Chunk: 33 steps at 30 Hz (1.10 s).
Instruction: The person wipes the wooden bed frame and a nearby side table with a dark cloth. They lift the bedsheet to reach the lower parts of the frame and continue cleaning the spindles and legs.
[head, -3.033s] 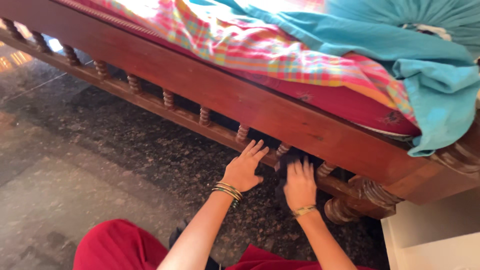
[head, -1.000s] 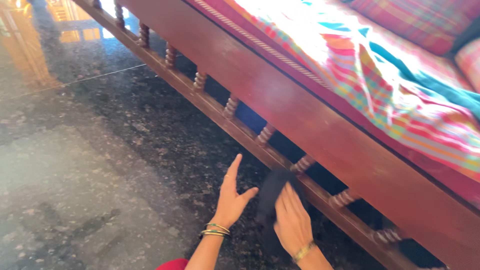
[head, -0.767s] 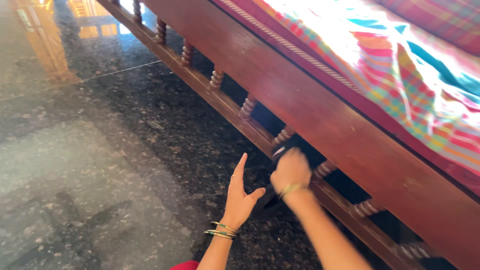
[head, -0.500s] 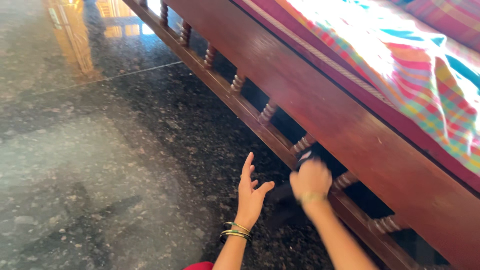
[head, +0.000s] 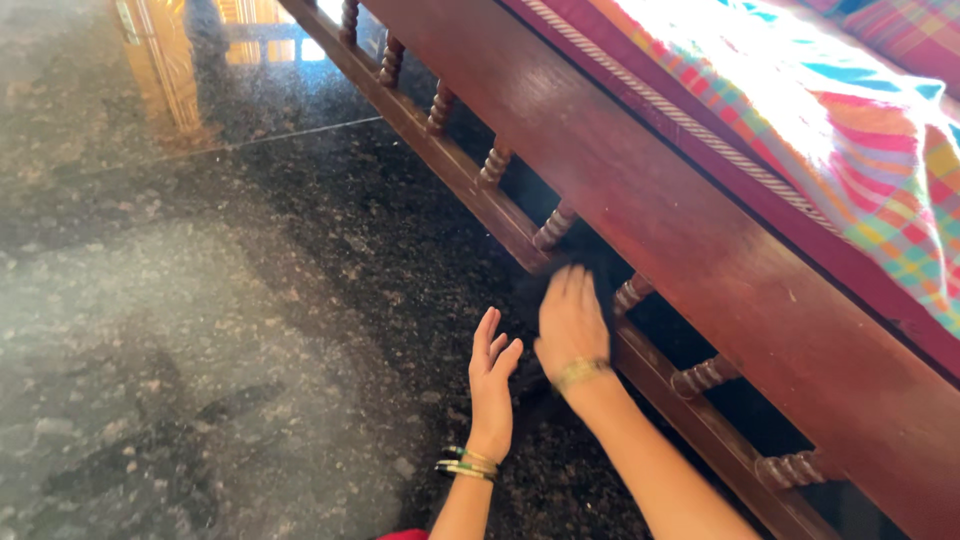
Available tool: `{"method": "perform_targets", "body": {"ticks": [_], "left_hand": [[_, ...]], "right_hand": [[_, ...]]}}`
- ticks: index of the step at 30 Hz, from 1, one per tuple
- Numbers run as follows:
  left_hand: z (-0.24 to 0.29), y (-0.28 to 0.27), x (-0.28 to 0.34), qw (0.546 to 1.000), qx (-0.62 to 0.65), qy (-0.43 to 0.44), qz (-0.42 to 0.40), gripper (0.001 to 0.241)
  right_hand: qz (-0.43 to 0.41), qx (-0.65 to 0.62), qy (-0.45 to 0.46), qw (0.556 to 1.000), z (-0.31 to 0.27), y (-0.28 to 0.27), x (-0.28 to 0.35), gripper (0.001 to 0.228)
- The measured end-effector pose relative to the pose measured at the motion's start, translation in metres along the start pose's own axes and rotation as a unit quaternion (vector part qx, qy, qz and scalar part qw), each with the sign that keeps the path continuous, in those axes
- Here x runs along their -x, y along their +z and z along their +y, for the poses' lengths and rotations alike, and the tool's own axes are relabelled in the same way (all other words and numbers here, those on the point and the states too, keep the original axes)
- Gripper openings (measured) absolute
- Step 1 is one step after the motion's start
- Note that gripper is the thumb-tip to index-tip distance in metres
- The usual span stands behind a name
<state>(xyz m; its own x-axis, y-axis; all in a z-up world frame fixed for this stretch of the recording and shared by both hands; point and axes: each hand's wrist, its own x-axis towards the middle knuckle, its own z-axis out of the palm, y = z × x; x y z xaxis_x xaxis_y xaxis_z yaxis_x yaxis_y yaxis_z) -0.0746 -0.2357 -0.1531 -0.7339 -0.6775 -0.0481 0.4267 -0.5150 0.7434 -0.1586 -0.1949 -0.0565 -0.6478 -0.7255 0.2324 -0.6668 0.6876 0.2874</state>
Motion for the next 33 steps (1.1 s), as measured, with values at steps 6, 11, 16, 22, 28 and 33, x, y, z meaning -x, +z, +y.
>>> {"method": "perform_targets", "body": {"ticks": [6,11,16,22,28,33], "left_hand": [[0.003,0.001,-0.004,1.0,-0.019,-0.02,-0.011,0.068],[0.0,0.002,-0.003,0.999,-0.037,-0.029,-0.022,0.067],[-0.005,-0.004,-0.002,0.999,-0.049,-0.021,-0.009,0.069],[-0.021,0.003,0.008,0.981,-0.145,-0.065,-0.107,0.064],[-0.033,0.007,0.07,0.834,-0.432,0.168,-0.299,0.055],[-0.039,0.037,0.138,0.793,-0.467,0.151,-0.361,0.055]], "right_hand": [[-0.124,-0.148,0.207,0.959,0.006,-0.006,-0.071,0.052],[0.278,0.204,-0.073,0.936,0.012,0.047,-0.009,0.047],[0.178,0.097,-0.191,0.96,0.052,0.081,0.032,0.056],[0.115,0.177,-0.122,0.97,0.117,0.083,0.129,0.058],[0.002,0.175,-0.018,0.984,0.225,0.083,0.315,0.052],[-0.091,0.202,0.06,0.973,0.297,0.079,0.454,0.05]]}}
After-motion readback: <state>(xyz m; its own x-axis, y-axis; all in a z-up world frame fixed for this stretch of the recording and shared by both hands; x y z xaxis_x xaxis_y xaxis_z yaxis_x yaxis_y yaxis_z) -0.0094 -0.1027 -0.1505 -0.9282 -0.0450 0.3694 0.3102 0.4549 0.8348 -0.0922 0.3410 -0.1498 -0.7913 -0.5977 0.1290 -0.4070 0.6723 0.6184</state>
